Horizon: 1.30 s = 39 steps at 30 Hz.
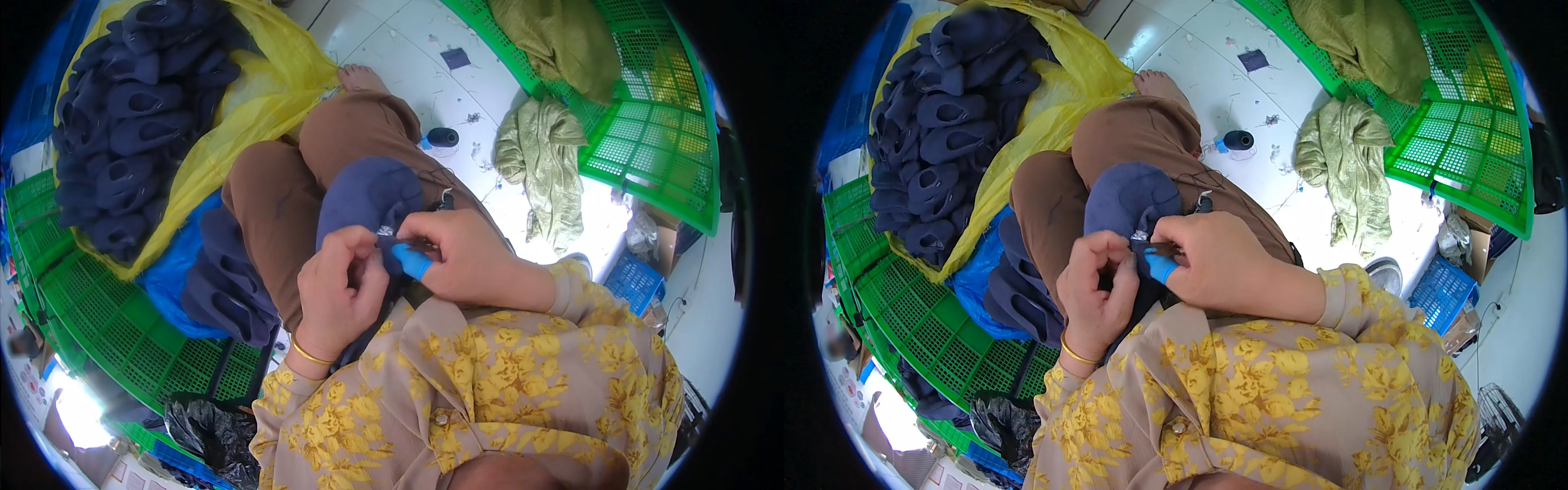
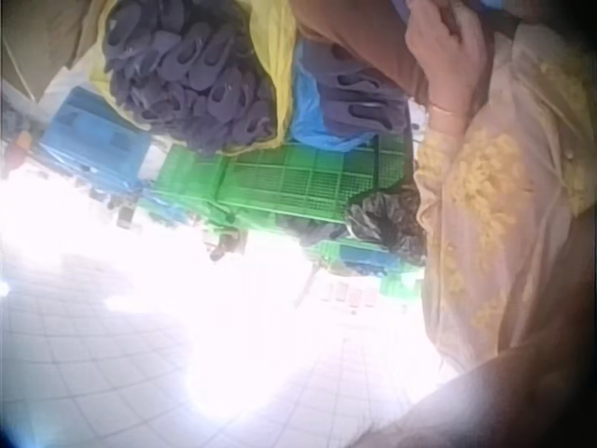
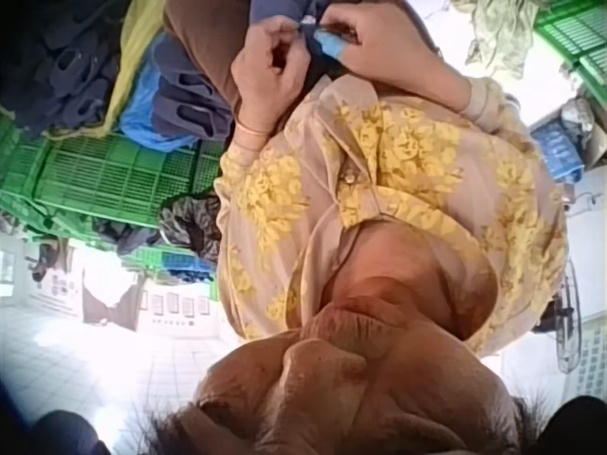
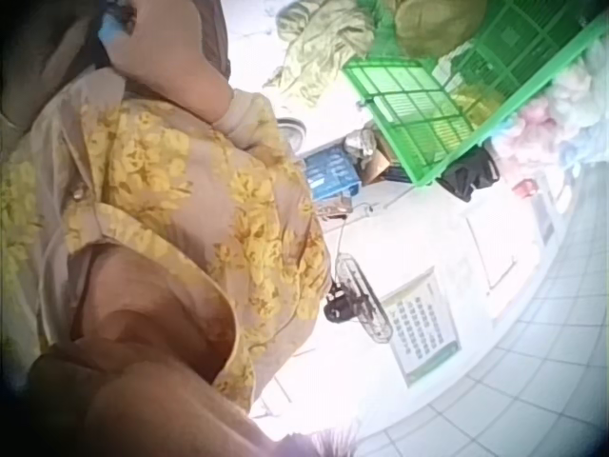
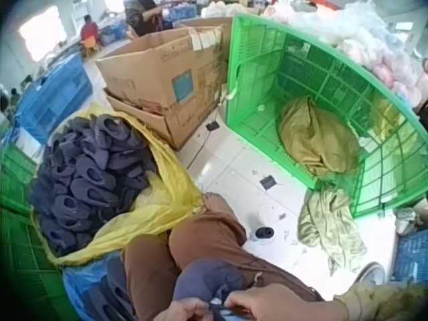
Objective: The person sits on the floor and uses a blue tool to stitch or attach a small component to the heel of a dark blue slip-on shoe. They repeatedly insert the tool, pull the thread, and adjust the shoe's position.
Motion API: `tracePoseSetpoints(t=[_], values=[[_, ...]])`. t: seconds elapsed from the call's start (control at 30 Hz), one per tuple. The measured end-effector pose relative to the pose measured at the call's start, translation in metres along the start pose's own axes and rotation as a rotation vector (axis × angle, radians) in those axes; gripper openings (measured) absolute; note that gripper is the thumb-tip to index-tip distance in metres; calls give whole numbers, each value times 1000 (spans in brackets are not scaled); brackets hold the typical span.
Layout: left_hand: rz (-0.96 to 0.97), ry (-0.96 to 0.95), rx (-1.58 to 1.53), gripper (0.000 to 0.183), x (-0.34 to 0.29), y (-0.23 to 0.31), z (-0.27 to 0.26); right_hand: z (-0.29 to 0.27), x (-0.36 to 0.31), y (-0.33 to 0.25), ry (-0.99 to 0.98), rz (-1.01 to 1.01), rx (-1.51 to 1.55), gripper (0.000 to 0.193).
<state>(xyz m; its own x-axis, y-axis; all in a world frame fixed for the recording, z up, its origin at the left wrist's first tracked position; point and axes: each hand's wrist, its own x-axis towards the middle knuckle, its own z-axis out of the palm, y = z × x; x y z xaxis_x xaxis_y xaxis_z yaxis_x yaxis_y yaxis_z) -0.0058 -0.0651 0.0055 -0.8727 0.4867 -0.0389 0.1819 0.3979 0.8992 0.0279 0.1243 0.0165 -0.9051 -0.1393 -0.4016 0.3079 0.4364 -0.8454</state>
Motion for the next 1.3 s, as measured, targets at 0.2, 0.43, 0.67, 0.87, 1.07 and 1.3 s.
tracePoseSetpoints(t=[0.2, 0.43, 0.67, 0.87, 1.07, 1.3], values=[[-276, -110, -285, 26, -1, -4, -5, 5, 7, 0, 40, -90, -253, 31], [-247, -72, -336, 19, -2, -18, 0, -11, 17, 6, -142, -49, 26, 20], [-213, -89, -214, 14, 2, -11, 1, -31, 31, 29, -420, 1, 453, 22], [-183, -84, -197, 14, 2, -9, 3, -34, 37, 45, -531, 29, 625, 24], [-151, -52, -153, 21, 2, -9, 7, -37, 37, 41, -538, 85, 639, 24], [-180, -7, -73, 19, 9, -9, 8, -22, 19, 7, -148, -138, -88, 45]])
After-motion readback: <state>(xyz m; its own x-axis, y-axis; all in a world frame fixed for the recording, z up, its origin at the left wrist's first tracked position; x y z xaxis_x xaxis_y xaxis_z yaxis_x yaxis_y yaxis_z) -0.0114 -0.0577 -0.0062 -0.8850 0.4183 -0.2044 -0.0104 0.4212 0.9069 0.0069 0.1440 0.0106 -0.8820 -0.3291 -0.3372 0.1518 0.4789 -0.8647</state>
